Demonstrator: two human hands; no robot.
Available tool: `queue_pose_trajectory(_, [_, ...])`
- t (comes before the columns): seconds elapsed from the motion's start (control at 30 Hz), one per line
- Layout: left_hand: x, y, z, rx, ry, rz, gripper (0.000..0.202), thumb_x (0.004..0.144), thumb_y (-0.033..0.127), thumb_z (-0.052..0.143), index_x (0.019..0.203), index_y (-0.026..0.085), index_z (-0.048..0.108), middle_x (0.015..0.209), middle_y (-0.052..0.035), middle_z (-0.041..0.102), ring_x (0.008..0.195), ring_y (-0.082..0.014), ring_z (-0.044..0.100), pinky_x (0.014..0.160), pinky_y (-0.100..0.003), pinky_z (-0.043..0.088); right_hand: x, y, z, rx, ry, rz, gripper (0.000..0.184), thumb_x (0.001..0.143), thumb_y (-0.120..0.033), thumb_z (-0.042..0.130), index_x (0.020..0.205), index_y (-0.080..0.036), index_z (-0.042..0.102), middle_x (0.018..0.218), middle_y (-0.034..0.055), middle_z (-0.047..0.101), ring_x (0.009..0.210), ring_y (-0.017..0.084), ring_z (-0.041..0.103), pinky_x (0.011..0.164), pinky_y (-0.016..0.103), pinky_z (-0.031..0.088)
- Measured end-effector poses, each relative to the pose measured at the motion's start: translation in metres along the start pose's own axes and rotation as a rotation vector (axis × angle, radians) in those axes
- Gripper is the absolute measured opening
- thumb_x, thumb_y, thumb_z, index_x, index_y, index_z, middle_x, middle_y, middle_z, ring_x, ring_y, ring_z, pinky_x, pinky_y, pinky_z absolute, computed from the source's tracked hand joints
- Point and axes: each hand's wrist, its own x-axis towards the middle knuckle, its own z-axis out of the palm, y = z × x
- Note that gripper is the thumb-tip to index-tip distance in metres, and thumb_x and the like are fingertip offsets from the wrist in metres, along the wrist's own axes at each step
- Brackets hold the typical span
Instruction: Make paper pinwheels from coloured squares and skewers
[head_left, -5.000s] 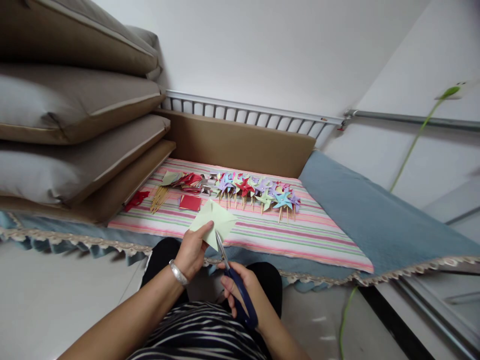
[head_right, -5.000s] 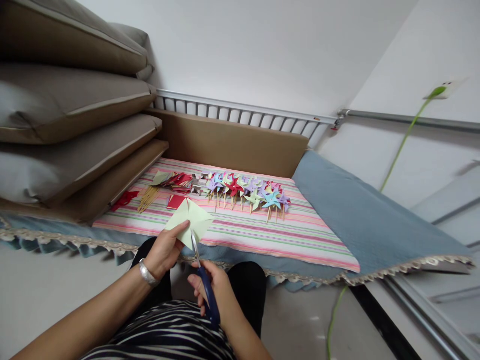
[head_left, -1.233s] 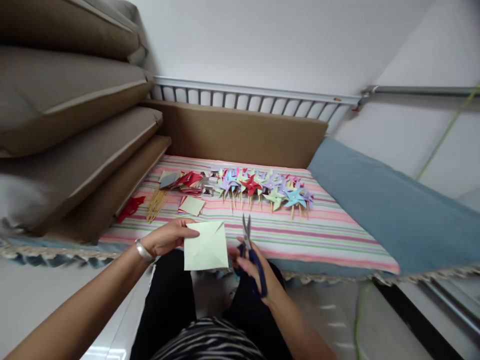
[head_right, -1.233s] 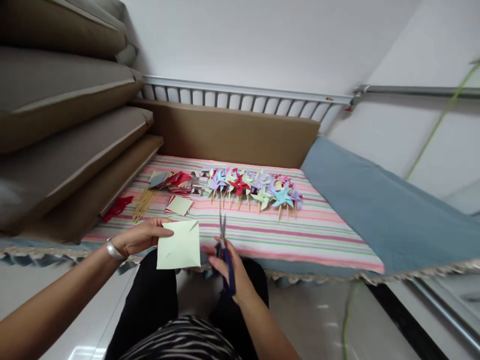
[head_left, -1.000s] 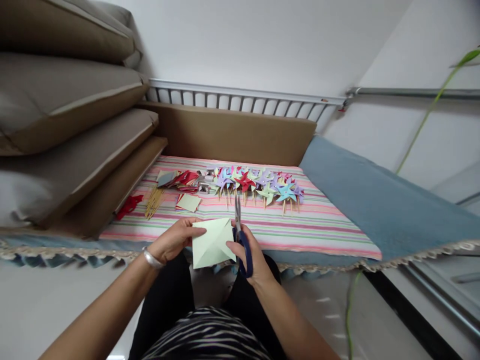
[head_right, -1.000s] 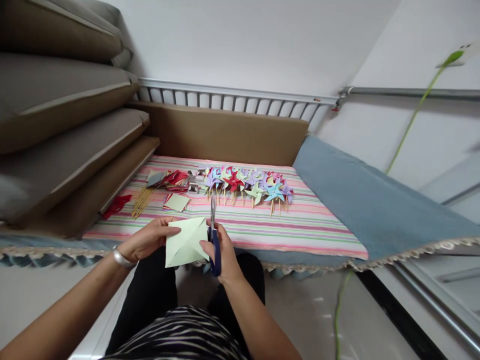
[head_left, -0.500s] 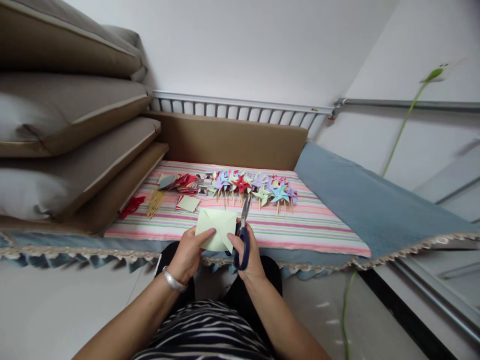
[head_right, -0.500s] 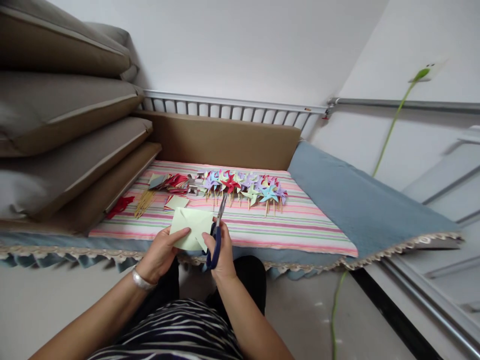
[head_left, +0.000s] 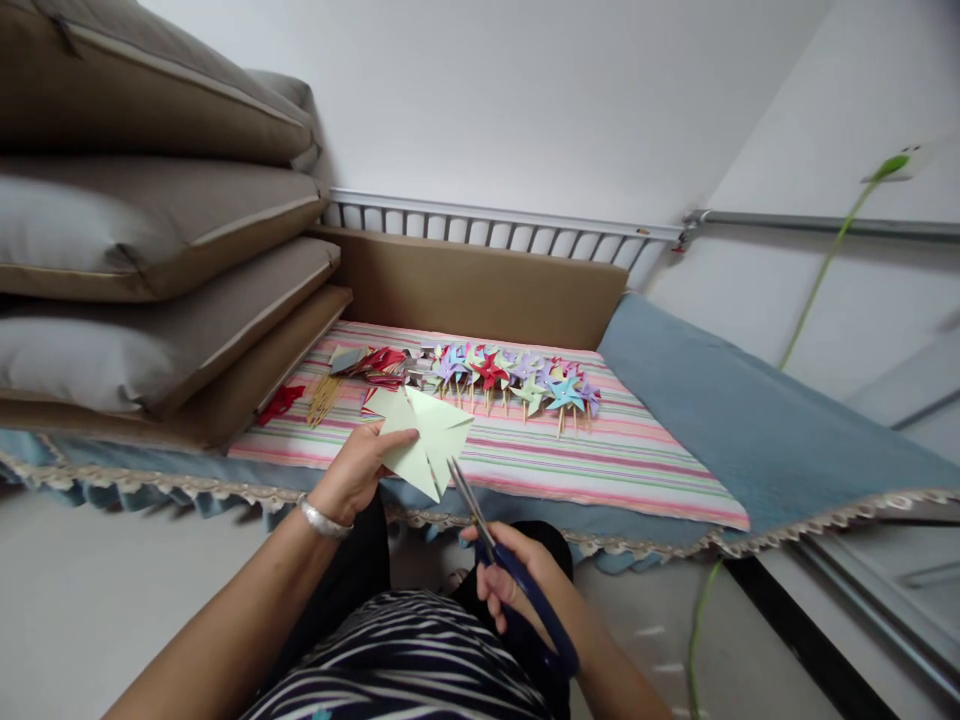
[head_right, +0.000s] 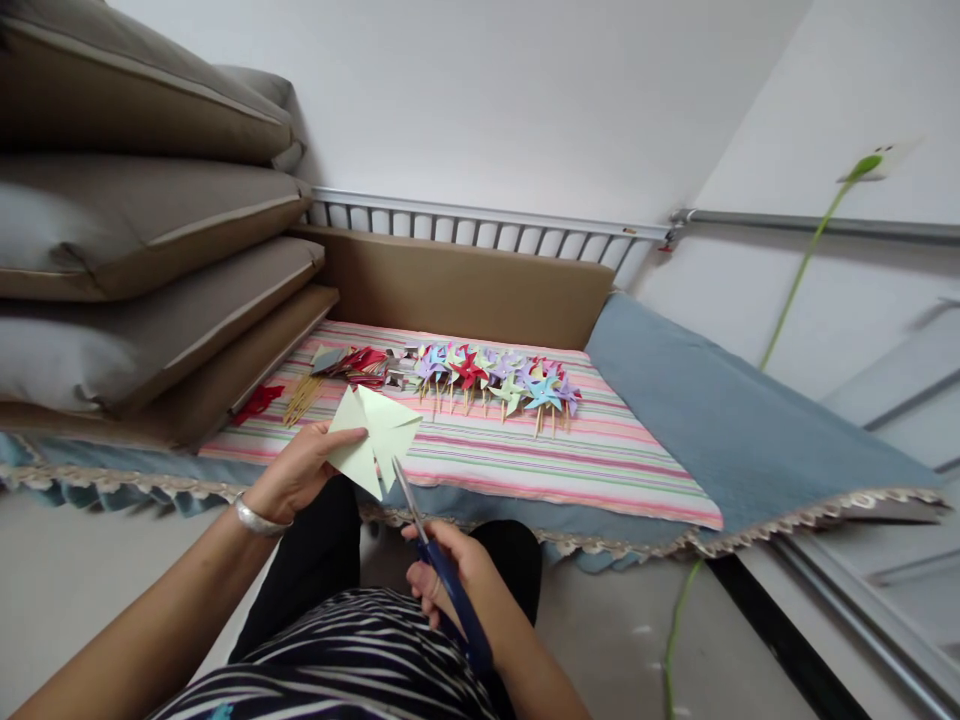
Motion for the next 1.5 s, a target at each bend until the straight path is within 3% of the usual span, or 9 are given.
queue_pose_trajectory(0.13, [-0.003, 0.002, 0.007, 0.034, -0.007, 0.0, 0.036, 0.056, 0.028, 0.074, 0.085, 0.009, 0.066, 0.068, -0.0075, 0.068, 0.056, -0.0172, 0.06, 0.051, -0.024, 0.043, -0.004, 0.001, 0.006, -0.071, 0.028, 0.038, 0.048, 0.069, -0.052, 0.063, 0.103, -0.019, 0.055, 0.057, -0.0031, 0.054, 0.037, 0.006, 0.046, 0.034, 0.016, 0.039])
queue_pose_trajectory(0.3, [-0.01, 0.005, 0.013, 0.03, -0.041, 0.003, 0.034, 0.058, 0.03, 0.073, 0.084, 0.009, 0.066, 0.07, -0.0082, 0.068, 0.056, -0.0166, 0.06, 0.052, -0.025, 0.043, 0.001, -0.001, 0.009, -0.056, 0.029, 0.095, 0.056, 0.065, -0.056, 0.065, 0.104, -0.017, 0.053, 0.055, -0.0047, 0.052, 0.036, 0.005, 0.046, 0.033, 0.015, 0.037])
queue_pose_trajectory(0.63, [-0.011, 0.001, 0.007, 0.002, -0.068, -0.013, 0.031, 0.062, 0.027, 0.07, 0.086, 0.008, 0.067, 0.073, -0.0099, 0.069, 0.06, -0.0179, 0.061, 0.056, -0.026, 0.044, 0.007, 0.0, 0.014, -0.074, 0.029, 0.154, 0.063, 0.062, -0.057, 0.066, 0.108, -0.017, 0.052, 0.052, -0.0065, 0.05, 0.035, 0.005, 0.043, 0.033, 0.016, 0.036])
queue_pose_trajectory(1.0, [-0.017, 0.003, 0.008, -0.026, -0.058, 0.007, 0.028, 0.061, 0.026, 0.071, 0.083, 0.009, 0.068, 0.065, -0.0064, 0.066, 0.057, -0.0167, 0.059, 0.054, -0.025, 0.043, 0.005, -0.006, 0.021, -0.114, 0.084, 0.168, 0.065, 0.06, -0.054, 0.069, 0.111, -0.017, 0.054, 0.053, -0.0065, 0.051, 0.035, 0.003, 0.041, 0.033, 0.015, 0.034])
queue_pose_trajectory(1.5, [-0.016, 0.003, 0.013, -0.035, -0.07, -0.004, 0.032, 0.059, 0.027, 0.072, 0.085, 0.008, 0.068, 0.07, -0.0094, 0.069, 0.057, -0.017, 0.06, 0.055, -0.025, 0.043, 0.005, -0.006, 0.02, -0.218, 0.119, 0.127, 0.056, 0.066, -0.05, 0.064, 0.11, -0.016, 0.056, 0.048, -0.0066, 0.049, 0.034, 0.006, 0.042, 0.032, 0.017, 0.032])
